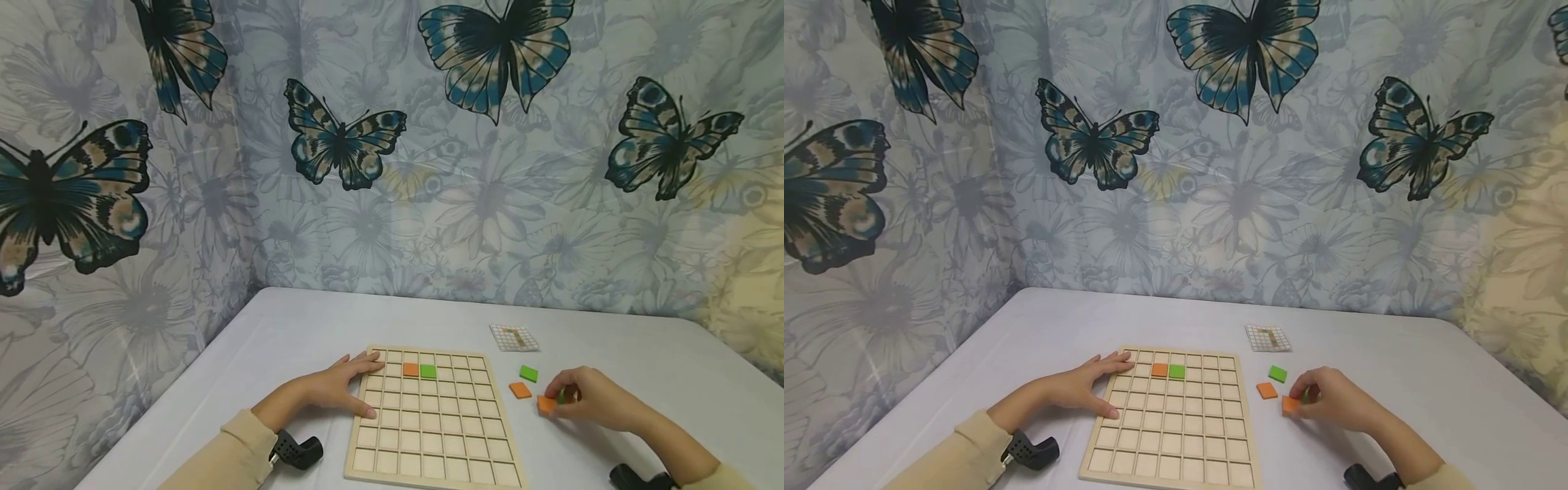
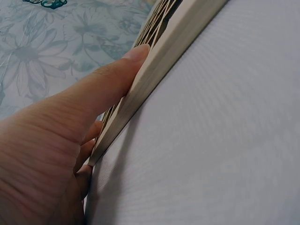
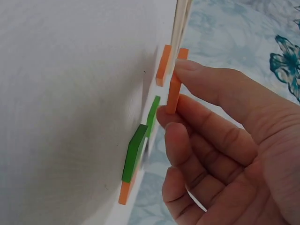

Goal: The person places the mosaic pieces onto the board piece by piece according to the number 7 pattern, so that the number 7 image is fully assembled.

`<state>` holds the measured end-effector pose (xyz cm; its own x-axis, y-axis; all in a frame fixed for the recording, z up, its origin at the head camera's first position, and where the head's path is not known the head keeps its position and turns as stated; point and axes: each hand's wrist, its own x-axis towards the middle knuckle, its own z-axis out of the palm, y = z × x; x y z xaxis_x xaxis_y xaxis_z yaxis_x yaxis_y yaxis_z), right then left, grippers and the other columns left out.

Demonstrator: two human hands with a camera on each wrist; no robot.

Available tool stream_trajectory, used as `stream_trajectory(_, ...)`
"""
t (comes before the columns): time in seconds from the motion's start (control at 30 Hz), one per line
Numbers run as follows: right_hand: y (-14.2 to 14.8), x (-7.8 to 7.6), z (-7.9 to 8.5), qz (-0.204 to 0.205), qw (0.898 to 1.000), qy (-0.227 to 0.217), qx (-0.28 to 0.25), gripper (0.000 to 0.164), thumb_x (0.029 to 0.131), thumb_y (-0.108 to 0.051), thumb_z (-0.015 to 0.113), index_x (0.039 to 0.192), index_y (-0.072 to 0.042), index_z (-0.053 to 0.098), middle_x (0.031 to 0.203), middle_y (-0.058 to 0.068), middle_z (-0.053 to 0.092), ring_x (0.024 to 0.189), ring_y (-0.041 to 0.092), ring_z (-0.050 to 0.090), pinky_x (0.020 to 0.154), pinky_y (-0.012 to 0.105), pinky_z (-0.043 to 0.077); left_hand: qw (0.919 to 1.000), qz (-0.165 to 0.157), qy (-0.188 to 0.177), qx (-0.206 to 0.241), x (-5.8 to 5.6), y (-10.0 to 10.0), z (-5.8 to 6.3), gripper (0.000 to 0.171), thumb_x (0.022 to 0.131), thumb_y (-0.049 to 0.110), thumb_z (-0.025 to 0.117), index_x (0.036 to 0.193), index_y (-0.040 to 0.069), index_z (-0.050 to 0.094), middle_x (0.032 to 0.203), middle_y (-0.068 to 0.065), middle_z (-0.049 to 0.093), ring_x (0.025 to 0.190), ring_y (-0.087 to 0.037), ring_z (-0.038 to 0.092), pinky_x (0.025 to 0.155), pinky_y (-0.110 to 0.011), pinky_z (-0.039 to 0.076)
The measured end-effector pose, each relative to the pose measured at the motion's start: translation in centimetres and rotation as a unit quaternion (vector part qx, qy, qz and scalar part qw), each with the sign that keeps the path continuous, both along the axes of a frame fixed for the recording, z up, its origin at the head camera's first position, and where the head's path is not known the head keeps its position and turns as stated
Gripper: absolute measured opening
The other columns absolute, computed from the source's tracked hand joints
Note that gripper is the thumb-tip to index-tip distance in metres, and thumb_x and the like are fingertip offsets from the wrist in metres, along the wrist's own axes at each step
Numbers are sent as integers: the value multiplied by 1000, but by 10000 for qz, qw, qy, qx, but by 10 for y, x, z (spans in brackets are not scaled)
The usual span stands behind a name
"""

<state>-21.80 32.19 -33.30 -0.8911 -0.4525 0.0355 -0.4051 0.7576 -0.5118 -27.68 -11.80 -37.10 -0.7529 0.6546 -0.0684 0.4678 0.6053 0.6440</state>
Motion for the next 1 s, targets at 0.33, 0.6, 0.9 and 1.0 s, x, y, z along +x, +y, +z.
stream_trajectory(0.33, -7, -2, 9, -19, 10000, -3, -21, 21, 77, -20, 74, 91, -6, 69, 80, -4, 63, 59, -2, 44, 48, 19, 42, 10000, -6, 7, 14, 0, 0, 2, 84, 73, 43, 77, 144, 22, 37, 157, 2, 15, 147, -22, 4, 119, -49, -4)
stream_trajectory(0.6, -17, -5, 11, 19, 10000, 86, 3, 22, 77, -20, 74, 93, -6, 70, 77, -5, 62, 57, -1, 42, 46, 19, 39, 10000, -18, -21, 37, 1, 0, 0, 85, 73, 42, 77, 144, 21, 36, 157, 1, 15, 147, -21, 5, 119, -48, -4)
stream_trajectory(0.9, -29, -9, 12, 40, 9998, 175, -37, 19, 77, -21, 74, 91, -8, 71, 79, -4, 63, 57, -1, 43, 45, 18, 40, 10000, -35, 25, -15, 0, 0, -1, 85, 73, 43, 76, 144, 21, 36, 157, 1, 14, 147, -20, 5, 119, -47, -4)
stream_trajectory(1.0, -34, -11, 13, 64, 9997, 224, -43, 20, 77, -23, 75, 91, -9, 71, 79, -4, 63, 56, -1, 43, 45, 18, 40, 10000, -35, 46, -20, 0, 0, -1, 85, 73, 43, 76, 144, 21, 36, 157, 1, 14, 147, -20, 5, 119, -47, -4)
